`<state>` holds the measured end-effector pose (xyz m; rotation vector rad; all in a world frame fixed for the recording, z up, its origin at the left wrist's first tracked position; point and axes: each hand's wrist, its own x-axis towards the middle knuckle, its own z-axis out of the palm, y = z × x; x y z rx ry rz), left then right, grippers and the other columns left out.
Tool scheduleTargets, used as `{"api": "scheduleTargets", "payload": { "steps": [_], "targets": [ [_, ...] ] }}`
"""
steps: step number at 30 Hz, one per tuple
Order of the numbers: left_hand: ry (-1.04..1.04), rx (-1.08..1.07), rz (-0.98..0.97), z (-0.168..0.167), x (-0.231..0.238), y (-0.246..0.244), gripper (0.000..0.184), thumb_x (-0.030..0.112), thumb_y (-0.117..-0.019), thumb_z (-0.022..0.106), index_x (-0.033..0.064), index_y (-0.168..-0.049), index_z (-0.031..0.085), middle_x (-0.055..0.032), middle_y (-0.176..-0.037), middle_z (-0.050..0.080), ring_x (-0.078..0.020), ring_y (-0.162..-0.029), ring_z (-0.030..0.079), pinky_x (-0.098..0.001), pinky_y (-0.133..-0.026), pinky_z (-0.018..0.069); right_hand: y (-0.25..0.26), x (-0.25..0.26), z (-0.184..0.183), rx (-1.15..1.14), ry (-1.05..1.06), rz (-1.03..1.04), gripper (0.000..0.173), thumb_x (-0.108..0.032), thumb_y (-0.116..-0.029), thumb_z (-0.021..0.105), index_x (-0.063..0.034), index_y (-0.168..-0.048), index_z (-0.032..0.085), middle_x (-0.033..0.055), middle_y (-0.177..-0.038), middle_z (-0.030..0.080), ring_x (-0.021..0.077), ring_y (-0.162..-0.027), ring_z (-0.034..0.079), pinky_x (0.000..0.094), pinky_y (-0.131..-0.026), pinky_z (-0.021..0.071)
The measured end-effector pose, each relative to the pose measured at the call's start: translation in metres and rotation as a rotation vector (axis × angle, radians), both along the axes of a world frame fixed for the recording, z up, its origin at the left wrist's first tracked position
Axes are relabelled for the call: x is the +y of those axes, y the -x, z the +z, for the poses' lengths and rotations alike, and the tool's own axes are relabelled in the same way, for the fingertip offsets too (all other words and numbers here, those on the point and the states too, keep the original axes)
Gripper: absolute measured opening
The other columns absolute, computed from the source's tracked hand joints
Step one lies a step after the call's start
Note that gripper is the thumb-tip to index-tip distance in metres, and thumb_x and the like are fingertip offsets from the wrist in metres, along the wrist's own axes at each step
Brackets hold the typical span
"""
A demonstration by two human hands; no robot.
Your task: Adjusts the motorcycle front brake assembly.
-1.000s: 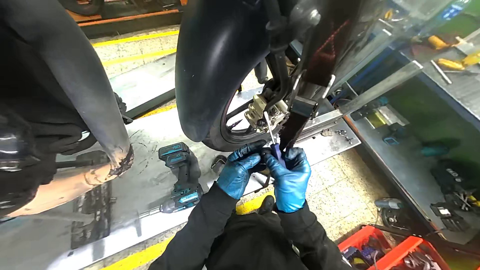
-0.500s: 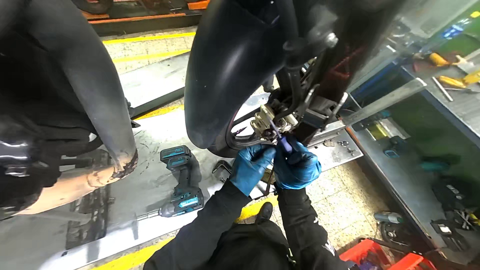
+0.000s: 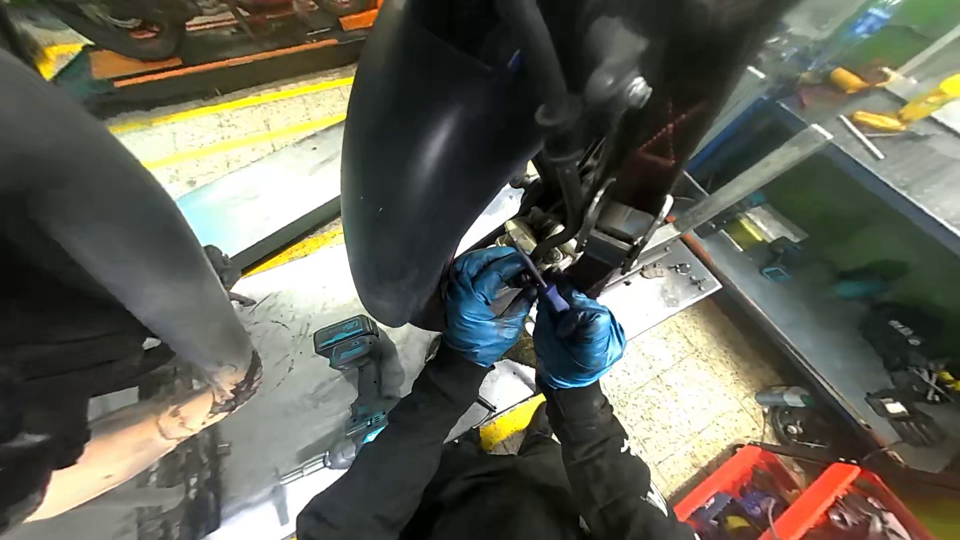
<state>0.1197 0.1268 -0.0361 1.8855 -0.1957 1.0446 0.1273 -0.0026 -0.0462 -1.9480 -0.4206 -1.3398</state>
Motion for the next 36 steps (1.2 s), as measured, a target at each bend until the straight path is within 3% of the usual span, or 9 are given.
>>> {"api": "scheduleTargets", "payload": {
  "steps": [5,11,17,19,23,26,29,32,36],
  "targets": [
    [0.06,0.1,-0.02,0.007,-0.005,-0.003,0.038,0.018,-0.0769,0.083,0.0091,-0.112,0.072,-0.0086,-0.121,0.065,-0.0195,-0.12,0.057,-0.034,-0.109,0.0426,0.019,-0.009,0.009,0.17,0.145,0.043,0.016,-0.019,-0.0897,0.072,-0.0043,-0.093,0.068,0.0107,-0.078,0.071,0.0223,-0.062,0.066,0.0393,-0.057,0.0539],
    [0.122,0.138,0.028,0.015,-0.014,-0.008,0.042,0.023,-0.0744,0.086,0.0086,-0.11,0.069,-0.0092,-0.113,0.062,-0.0202,-0.115,0.057,-0.032,-0.102,0.0475,0.024,-0.021,0.02,0.315,0.071,0.176,0.019,-0.02,-0.0909,0.071,-0.0099,-0.083,0.058,0.0054,-0.074,0.066,0.017,-0.064,0.065,0.0352,-0.055,0.0536],
    [0.223,0.202,-0.006,0.03,-0.016,-0.01,0.037,0.011,-0.0697,0.088,0.0106,-0.1,0.068,-0.0053,-0.106,0.062,-0.0154,-0.106,0.061,-0.028,-0.092,0.0535,0.026,-0.031,0.026,0.34,0.111,0.241,0.014,-0.017,-0.0935,0.071,-0.0105,-0.089,0.06,0.0061,-0.087,0.073,0.0167,-0.071,0.07,0.0345,-0.058,0.0572],
    [0.239,0.202,-0.017,0.031,-0.016,-0.01,0.034,0.012,-0.0715,0.086,0.0111,-0.1,0.068,-0.0051,-0.106,0.061,-0.0147,-0.105,0.06,-0.0271,-0.089,0.0535,0.034,-0.038,0.029,0.353,0.044,0.324,0.011,-0.013,-0.0917,0.075,-0.0094,-0.096,0.065,0.0056,-0.094,0.076,0.0146,-0.076,0.073,0.0324,-0.062,0.061],
    [0.271,0.21,-0.04,0.031,-0.018,-0.008,0.031,0.011,-0.0732,0.084,0.01,-0.099,0.066,-0.0067,-0.109,0.059,-0.0147,-0.107,0.06,-0.0241,-0.087,0.0558,0.061,-0.072,0.037,0.511,-0.147,0.571,0.026,-0.011,-0.0902,0.078,-0.0116,-0.112,0.064,0.003,-0.106,0.075,0.01,-0.08,0.072,0.0265,-0.067,0.063],
    [0.249,0.211,-0.001,0.03,-0.018,-0.009,0.031,0.013,-0.0727,0.085,0.0107,-0.097,0.067,-0.0065,-0.107,0.062,-0.0163,-0.105,0.061,-0.0282,-0.088,0.0552,0.068,-0.09,0.041,0.52,-0.027,0.454,0.024,-0.016,-0.0935,0.074,-0.008,-0.115,0.068,0.0001,-0.099,0.075,0.004,-0.076,0.069,0.0216,-0.066,0.0607],
    [0.219,0.212,0.001,0.029,-0.015,-0.01,0.031,0.015,-0.0728,0.085,0.0106,-0.098,0.068,-0.0069,-0.107,0.063,-0.0186,-0.107,0.061,-0.0313,-0.091,0.0542,0.072,-0.087,0.04,0.473,0.029,0.308,0.021,-0.009,-0.0883,0.077,-0.0041,-0.109,0.075,0.004,-0.102,0.077,0.0079,-0.087,0.074,0.0251,-0.077,0.0648],
    [0.229,0.172,-0.043,0.029,-0.015,-0.011,0.03,0.01,-0.0728,0.083,0.0087,-0.097,0.066,-0.0072,-0.106,0.061,-0.0178,-0.107,0.061,-0.0287,-0.092,0.0554,0.068,-0.08,0.04,0.405,0.064,0.219,0.023,-0.009,-0.0885,0.078,-0.0062,-0.111,0.077,0.0067,-0.109,0.077,0.0133,-0.098,0.075,0.0303,-0.086,0.0634],
    [0.253,0.157,-0.063,0.03,-0.016,-0.011,0.031,0.007,-0.0726,0.084,0.0084,-0.096,0.064,-0.0067,-0.105,0.061,-0.0168,-0.105,0.061,-0.0279,-0.09,0.0546,0.061,-0.079,0.044,0.349,0.16,0.11,0.022,-0.014,-0.0894,0.077,-0.0131,-0.111,0.078,0.0062,-0.114,0.077,0.0184,-0.097,0.073,0.0355,-0.08,0.0596]
  ]
}}
